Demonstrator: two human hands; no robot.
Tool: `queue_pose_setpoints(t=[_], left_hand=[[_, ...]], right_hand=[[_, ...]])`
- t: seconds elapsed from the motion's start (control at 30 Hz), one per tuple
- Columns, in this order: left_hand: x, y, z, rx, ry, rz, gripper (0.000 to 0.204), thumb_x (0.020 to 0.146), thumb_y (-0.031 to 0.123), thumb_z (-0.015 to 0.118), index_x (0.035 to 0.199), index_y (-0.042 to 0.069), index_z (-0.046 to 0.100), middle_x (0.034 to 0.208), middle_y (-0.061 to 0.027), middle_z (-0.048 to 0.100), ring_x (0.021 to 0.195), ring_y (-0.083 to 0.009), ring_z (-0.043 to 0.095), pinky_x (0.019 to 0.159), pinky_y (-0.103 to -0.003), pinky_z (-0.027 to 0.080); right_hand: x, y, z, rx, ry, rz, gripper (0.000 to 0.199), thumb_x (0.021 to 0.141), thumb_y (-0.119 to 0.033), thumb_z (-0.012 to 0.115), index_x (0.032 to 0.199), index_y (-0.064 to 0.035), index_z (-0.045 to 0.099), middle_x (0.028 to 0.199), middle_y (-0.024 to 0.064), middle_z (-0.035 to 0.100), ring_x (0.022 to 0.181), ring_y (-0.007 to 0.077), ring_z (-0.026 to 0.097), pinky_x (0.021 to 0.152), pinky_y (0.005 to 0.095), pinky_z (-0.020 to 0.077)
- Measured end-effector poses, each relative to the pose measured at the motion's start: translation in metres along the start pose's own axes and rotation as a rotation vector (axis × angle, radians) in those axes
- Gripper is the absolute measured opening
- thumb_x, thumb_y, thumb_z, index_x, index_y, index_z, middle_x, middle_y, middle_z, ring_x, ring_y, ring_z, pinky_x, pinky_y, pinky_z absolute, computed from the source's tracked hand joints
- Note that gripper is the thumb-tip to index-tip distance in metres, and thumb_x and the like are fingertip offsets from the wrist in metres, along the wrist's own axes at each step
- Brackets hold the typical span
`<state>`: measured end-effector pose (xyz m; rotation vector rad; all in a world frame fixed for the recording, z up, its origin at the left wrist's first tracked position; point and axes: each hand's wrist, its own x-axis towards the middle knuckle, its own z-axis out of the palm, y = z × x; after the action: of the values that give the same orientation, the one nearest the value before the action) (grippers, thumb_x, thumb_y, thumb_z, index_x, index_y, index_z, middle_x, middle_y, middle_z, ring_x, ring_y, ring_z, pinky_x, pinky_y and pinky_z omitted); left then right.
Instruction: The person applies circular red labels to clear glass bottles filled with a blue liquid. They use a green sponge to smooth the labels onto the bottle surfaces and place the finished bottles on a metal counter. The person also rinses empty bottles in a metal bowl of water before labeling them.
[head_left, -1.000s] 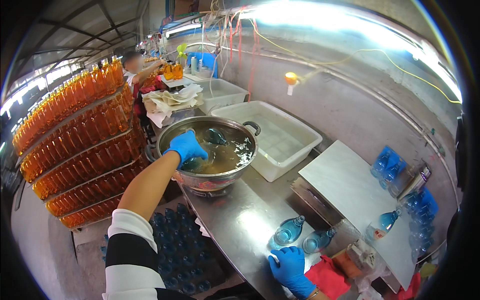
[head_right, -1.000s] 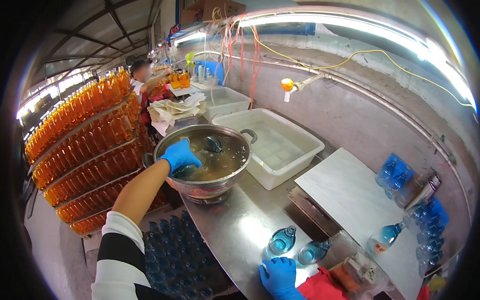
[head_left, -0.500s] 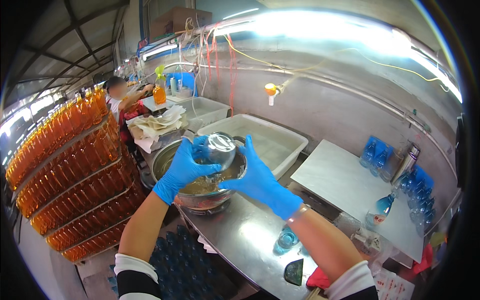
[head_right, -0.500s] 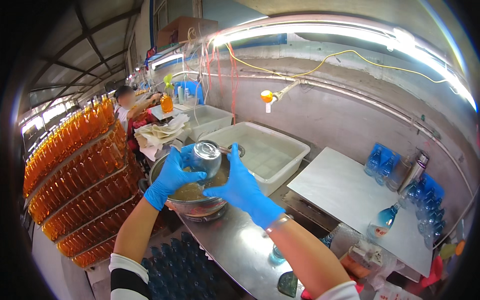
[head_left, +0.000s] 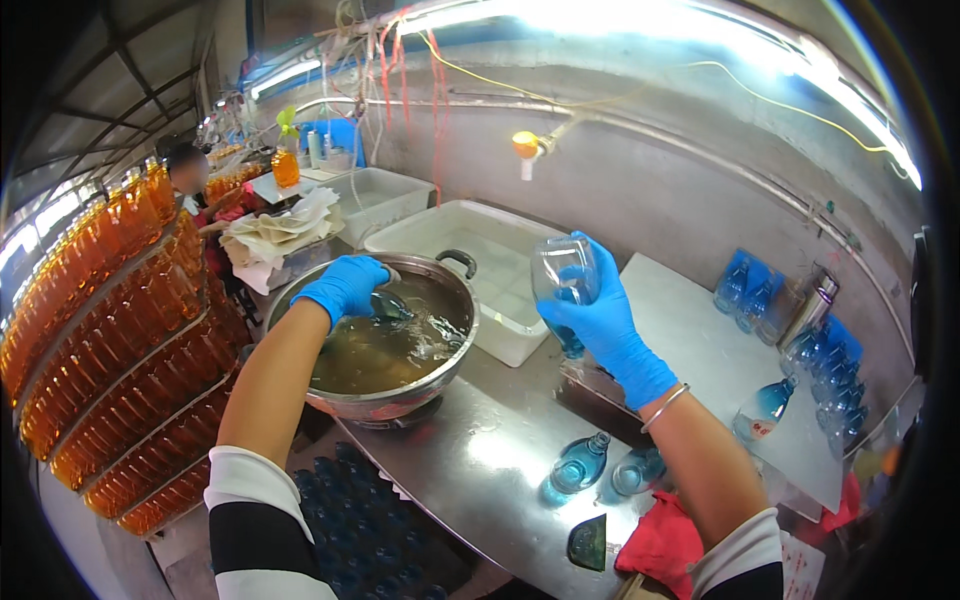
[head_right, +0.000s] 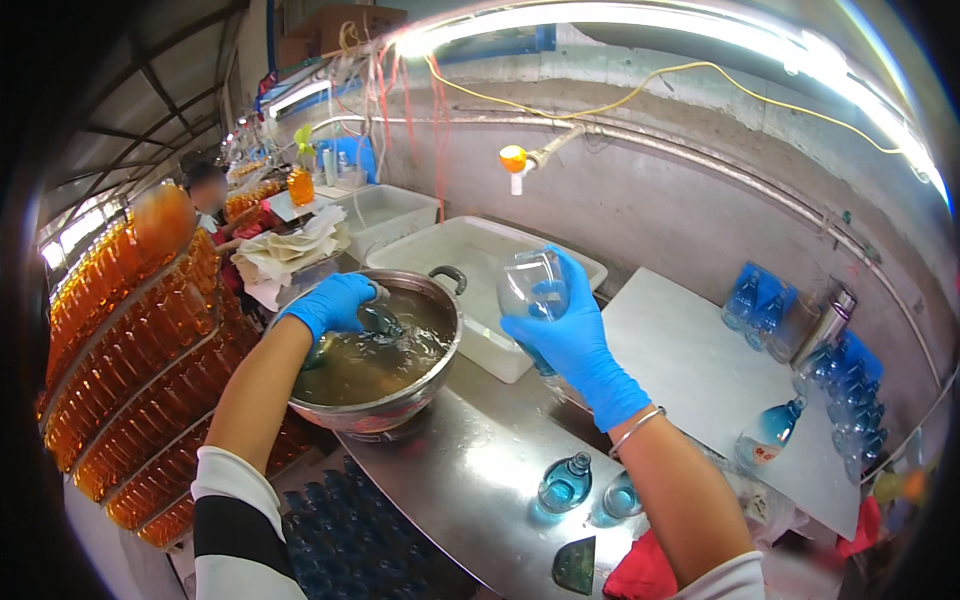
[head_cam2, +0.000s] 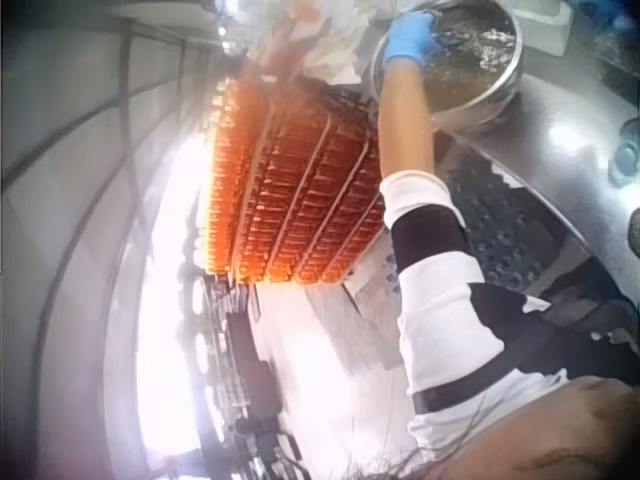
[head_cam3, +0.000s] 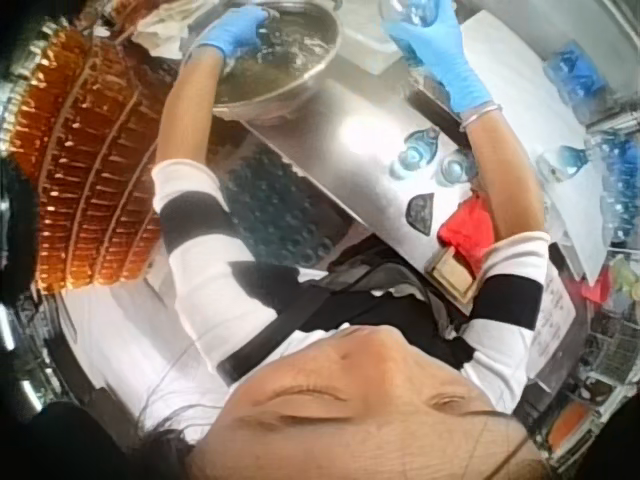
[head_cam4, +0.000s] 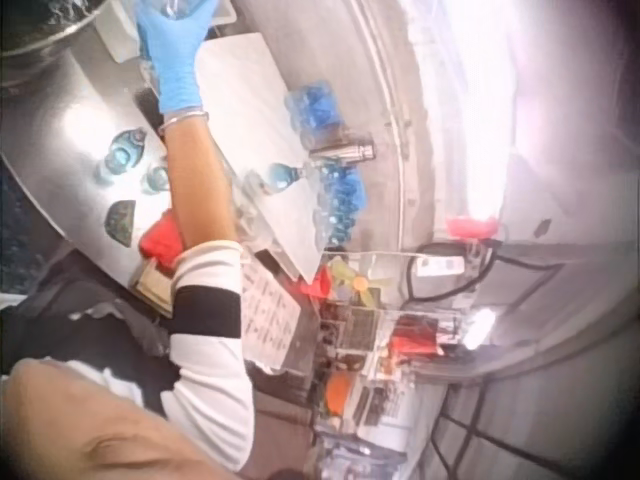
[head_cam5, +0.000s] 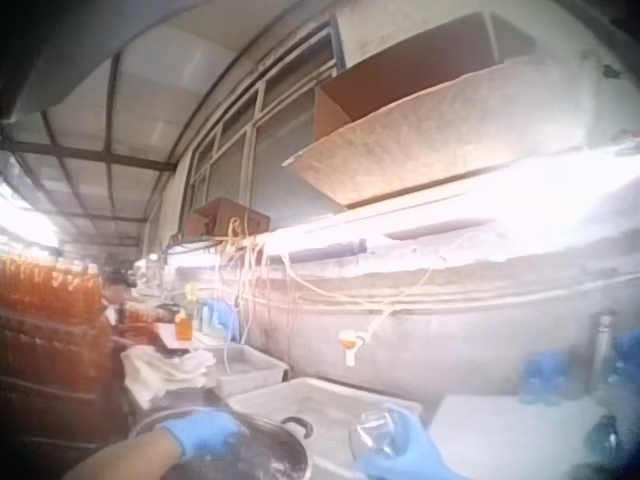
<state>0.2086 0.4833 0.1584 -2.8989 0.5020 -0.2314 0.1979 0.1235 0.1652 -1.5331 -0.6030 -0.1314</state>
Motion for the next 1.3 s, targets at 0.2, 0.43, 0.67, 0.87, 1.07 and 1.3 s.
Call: queue_pose_setpoints(t=[0.2, 0.43, 0.67, 0.87, 1.07, 1.3], left_hand=[[0.026, 0.001, 0.027, 0.193, -0.212, 0.12, 0.082, 0.049, 0.021, 0.082, 0.125, 0.022, 0.048, 0.106, -0.0078, 0.059, 0.1, -0.0252, 0.056, 0.081, -0.038, 0.046], [0.031, 0.001, 0.036, 0.151, -0.261, 0.037, 0.075, 0.053, 0.021, 0.08, 0.122, 0.023, 0.049, 0.108, -0.0078, 0.06, 0.102, -0.0264, 0.057, 0.093, -0.043, 0.038], [0.012, 0.014, -0.021, 0.19, 0.048, 0.066, 0.068, 0.045, 0.02, 0.078, 0.11, 0.023, 0.056, 0.103, -0.0078, 0.05, 0.099, -0.0307, 0.049, 0.099, -0.048, 0.03], [0.009, 0.033, -0.062, 0.714, 0.16, 0.36, 0.02, 0.061, 0.016, 0.066, 0.08, 0.019, 0.065, 0.091, -0.0061, 0.051, 0.095, -0.0248, 0.05, 0.089, -0.037, 0.038], [0.006, 0.113, -0.097, 0.877, 0.351, 0.361, 0.015, 0.066, 0.016, 0.062, 0.081, 0.017, 0.061, 0.086, -0.0069, 0.051, 0.09, -0.0253, 0.051, 0.084, -0.034, 0.04], [-0.012, 0.218, -0.086, 0.472, 0.283, 0.401, 0.015, 0.074, 0.016, 0.058, 0.088, 0.013, 0.062, 0.091, -0.0108, 0.053, 0.1, -0.0312, 0.051, 0.092, -0.045, 0.037]], right_hand=[[-0.026, 0.026, -0.045, -0.308, -0.27, 0.122, 0.088, 0.058, -0.017, 0.082, 0.13, -0.0072, 0.032, 0.121, 0.0143, 0.047, 0.104, 0.0229, 0.052, 0.088, 0.0337, 0.046], [-0.035, 0.053, -0.053, -0.476, -0.36, 0.162, 0.089, 0.054, -0.031, 0.082, 0.125, -0.0062, 0.036, 0.116, 0.0163, 0.052, 0.108, 0.0276, 0.053, 0.092, 0.0358, 0.0431], [-0.04, 0.052, -0.068, -0.521, -0.256, 0.257, 0.089, 0.054, -0.036, 0.082, 0.124, -0.0061, 0.036, 0.113, 0.0168, 0.054, 0.103, 0.0285, 0.055, 0.088, 0.0368, 0.0454], [-0.042, 0.046, -0.072, -0.895, -0.471, 0.178, 0.074, 0.057, -0.027, 0.076, 0.12, -0.0067, 0.043, 0.108, 0.019, 0.057, 0.095, 0.032, 0.059, 0.079, 0.0377, 0.049], [-0.045, 0.051, -0.055, -1.651, -0.845, -0.025, 0.047, 0.056, -0.015, 0.074, 0.1, -0.0156, 0.061, 0.085, 0.0097, 0.064, 0.081, 0.0294, 0.063, 0.067, 0.0375, 0.0503], [-0.061, 0.112, -0.062, -1.797, -0.96, -0.168, 0.011, 0.075, -0.018, 0.058, 0.076, -0.0146, 0.069, 0.071, 0.0059, 0.064, 0.068, 0.0275, 0.063, 0.057, 0.0331, 0.048]])
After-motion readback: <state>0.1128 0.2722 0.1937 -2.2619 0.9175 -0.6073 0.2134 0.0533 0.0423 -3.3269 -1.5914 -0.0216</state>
